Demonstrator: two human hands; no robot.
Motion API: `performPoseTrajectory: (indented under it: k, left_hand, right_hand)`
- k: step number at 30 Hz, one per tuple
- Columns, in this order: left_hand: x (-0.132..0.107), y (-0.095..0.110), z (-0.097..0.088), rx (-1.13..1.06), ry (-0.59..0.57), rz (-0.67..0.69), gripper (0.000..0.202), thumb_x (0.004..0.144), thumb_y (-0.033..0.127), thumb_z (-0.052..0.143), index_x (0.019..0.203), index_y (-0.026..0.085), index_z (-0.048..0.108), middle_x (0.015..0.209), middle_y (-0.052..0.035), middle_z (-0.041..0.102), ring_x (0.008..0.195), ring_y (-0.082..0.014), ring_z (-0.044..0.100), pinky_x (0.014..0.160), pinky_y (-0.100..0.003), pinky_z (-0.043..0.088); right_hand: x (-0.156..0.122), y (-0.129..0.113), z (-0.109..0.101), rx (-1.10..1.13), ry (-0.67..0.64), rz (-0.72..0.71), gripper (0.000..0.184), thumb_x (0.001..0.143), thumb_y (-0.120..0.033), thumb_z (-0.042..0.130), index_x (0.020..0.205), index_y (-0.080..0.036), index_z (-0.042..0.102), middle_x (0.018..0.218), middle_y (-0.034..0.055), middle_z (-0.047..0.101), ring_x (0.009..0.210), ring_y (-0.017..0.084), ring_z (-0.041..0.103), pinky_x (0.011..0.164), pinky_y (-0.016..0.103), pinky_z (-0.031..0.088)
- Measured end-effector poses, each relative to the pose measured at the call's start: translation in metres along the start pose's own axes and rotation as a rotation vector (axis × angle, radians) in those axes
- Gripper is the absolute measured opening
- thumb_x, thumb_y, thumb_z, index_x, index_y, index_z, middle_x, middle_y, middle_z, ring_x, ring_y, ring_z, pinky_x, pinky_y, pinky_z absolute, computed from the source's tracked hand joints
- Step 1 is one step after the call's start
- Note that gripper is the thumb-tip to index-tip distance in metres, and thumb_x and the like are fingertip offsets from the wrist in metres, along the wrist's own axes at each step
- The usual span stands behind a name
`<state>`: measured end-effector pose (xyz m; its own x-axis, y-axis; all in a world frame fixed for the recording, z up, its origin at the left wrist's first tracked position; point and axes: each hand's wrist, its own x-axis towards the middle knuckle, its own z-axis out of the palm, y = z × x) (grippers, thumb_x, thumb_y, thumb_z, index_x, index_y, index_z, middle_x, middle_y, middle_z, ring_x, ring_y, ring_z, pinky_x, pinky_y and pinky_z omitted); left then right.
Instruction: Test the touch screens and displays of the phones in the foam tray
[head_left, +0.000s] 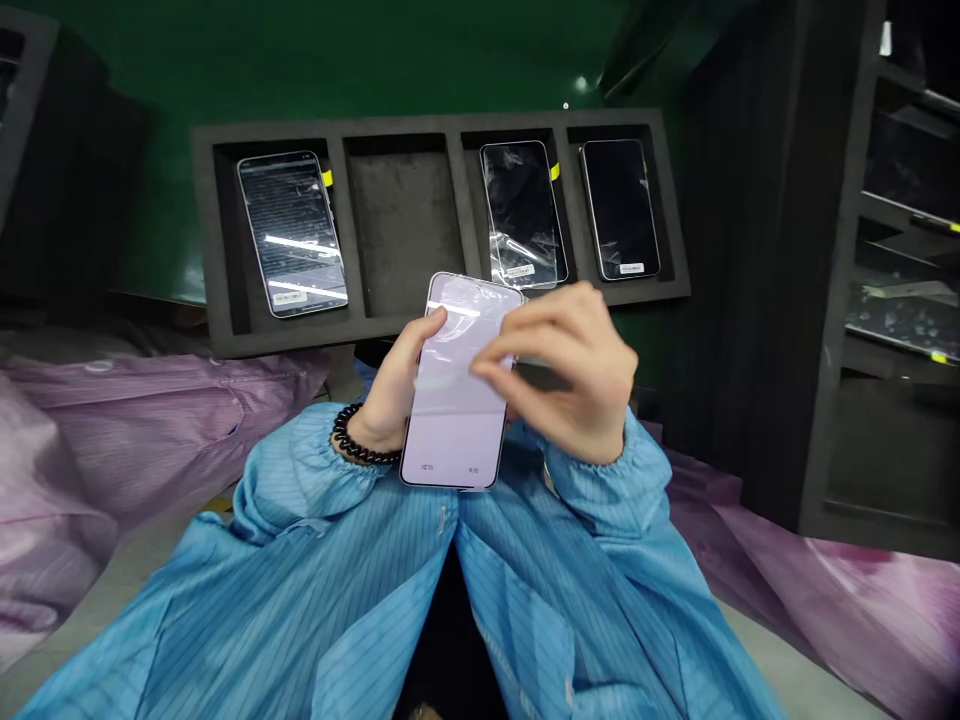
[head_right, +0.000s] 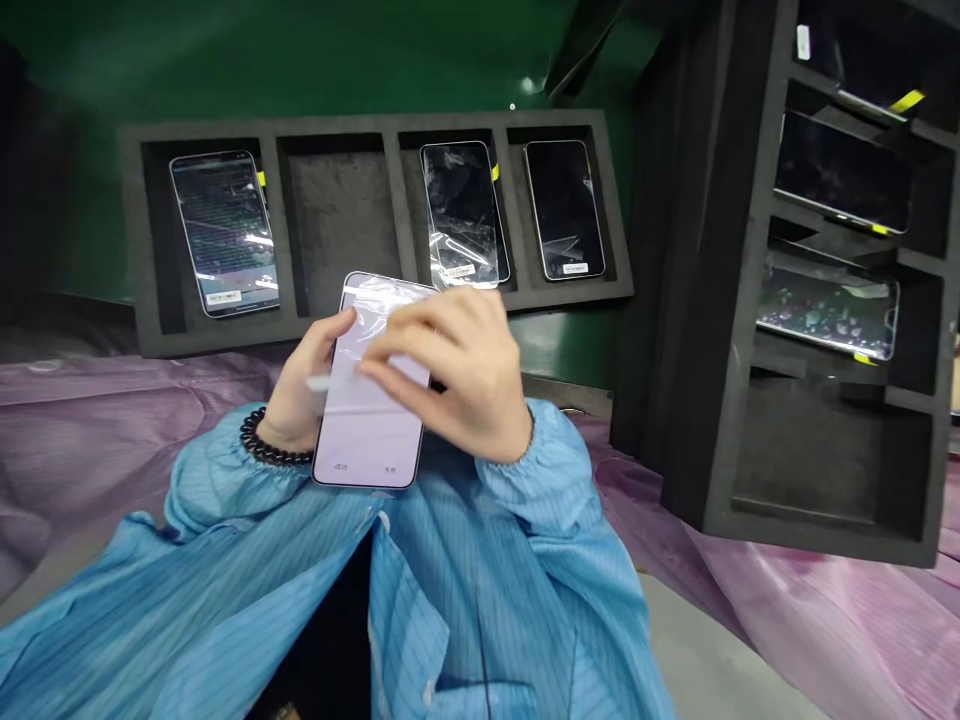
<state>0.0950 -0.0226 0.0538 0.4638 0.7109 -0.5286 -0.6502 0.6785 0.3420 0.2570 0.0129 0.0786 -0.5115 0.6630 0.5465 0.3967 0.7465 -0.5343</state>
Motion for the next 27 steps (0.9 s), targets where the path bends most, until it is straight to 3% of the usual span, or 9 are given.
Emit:
performPoseTrajectory:
  k: [3, 6, 9, 12, 15, 21, 25, 27]
  left_hand:
    - [-0.006, 0.0, 0.005, 0.096, -0.056, -0.064, 0.068, 0.088, 0.067, 0.033, 0.111, 0.013, 0.068, 0.072, -0.0081, 0.074, 0.075, -0.0276, 0.074, 0.064, -0.035, 0.06]
    - [-0.01, 0.002, 0.011, 0.135, -0.055, -0.029, 0.068, 0.09, 0.065, 0.026, 0.097, 0.012, 0.069, 0.072, -0.0086, 0.073, 0.07, -0.0262, 0.073, 0.063, -0.034, 0.06]
    - [-0.012, 0.003, 0.015, 0.112, -0.031, -0.006, 0.069, 0.09, 0.065, 0.023, 0.092, 0.013, 0.068, 0.078, -0.0085, 0.074, 0.068, -0.0257, 0.073, 0.062, -0.035, 0.06]
    - [-0.012, 0.004, 0.015, 0.078, -0.033, -0.016, 0.071, 0.092, 0.063, 0.019, 0.098, 0.012, 0.068, 0.08, -0.0085, 0.074, 0.067, -0.0249, 0.073, 0.061, -0.035, 0.06]
    - [-0.011, 0.004, 0.014, 0.043, -0.041, -0.042, 0.075, 0.092, 0.064, 0.017, 0.107, 0.011, 0.069, 0.084, -0.0094, 0.075, 0.069, -0.0262, 0.074, 0.063, -0.036, 0.06]
    - [-0.009, 0.007, 0.012, 0.026, -0.028, -0.065, 0.082, 0.091, 0.068, 0.016, 0.116, 0.01, 0.068, 0.088, -0.0109, 0.075, 0.071, -0.0274, 0.074, 0.064, -0.038, 0.061]
    - [-0.007, 0.006, 0.007, 0.034, -0.036, -0.061, 0.085, 0.089, 0.072, 0.016, 0.12, 0.011, 0.067, 0.084, -0.0096, 0.074, 0.071, -0.0267, 0.074, 0.063, -0.038, 0.061]
    - [-0.005, 0.006, 0.004, 0.005, -0.03, -0.03, 0.082, 0.089, 0.073, 0.022, 0.124, 0.013, 0.065, 0.086, -0.0086, 0.075, 0.077, -0.0274, 0.074, 0.065, -0.039, 0.061]
  right_hand:
    - [0.017, 0.004, 0.003, -0.025, 0.151, 0.094, 0.014, 0.095, -0.03, 0.067, 0.084, -0.021, 0.068, 0.085, 0.0019, 0.067, 0.085, 0.019, 0.064, 0.081, 0.04, 0.052]
    - [0.021, 0.007, 0.007, 0.042, 0.194, 0.114, 0.013, 0.094, -0.025, 0.067, 0.081, -0.02, 0.066, 0.079, 0.0003, 0.066, 0.081, 0.018, 0.063, 0.08, 0.039, 0.053]
    - [0.019, 0.007, 0.009, 0.073, 0.202, 0.173, 0.016, 0.096, -0.03, 0.064, 0.081, -0.021, 0.065, 0.079, -0.0007, 0.065, 0.081, 0.017, 0.063, 0.081, 0.039, 0.055]
    - [0.017, 0.007, 0.01, 0.062, 0.193, 0.283, 0.024, 0.099, -0.04, 0.058, 0.082, -0.023, 0.063, 0.081, -0.0002, 0.064, 0.084, 0.018, 0.065, 0.085, 0.041, 0.057]
    - [0.018, 0.008, 0.008, 0.082, 0.228, 0.324, 0.022, 0.098, -0.037, 0.059, 0.081, -0.023, 0.061, 0.081, -0.0008, 0.063, 0.083, 0.017, 0.065, 0.084, 0.039, 0.056]
    - [0.023, 0.007, 0.01, 0.052, 0.298, 0.267, 0.015, 0.094, -0.023, 0.065, 0.08, -0.021, 0.06, 0.079, -0.0019, 0.063, 0.076, 0.013, 0.06, 0.075, 0.03, 0.053]
    - [0.024, 0.005, 0.007, 0.108, 0.366, 0.264, 0.012, 0.094, -0.019, 0.064, 0.082, -0.019, 0.061, 0.081, 0.0001, 0.065, 0.079, 0.015, 0.061, 0.076, 0.031, 0.052]
    - [0.02, 0.005, 0.0, 0.243, 0.244, 0.166, 0.011, 0.096, -0.024, 0.061, 0.086, -0.021, 0.063, 0.082, -0.0005, 0.067, 0.081, 0.015, 0.064, 0.079, 0.034, 0.053]
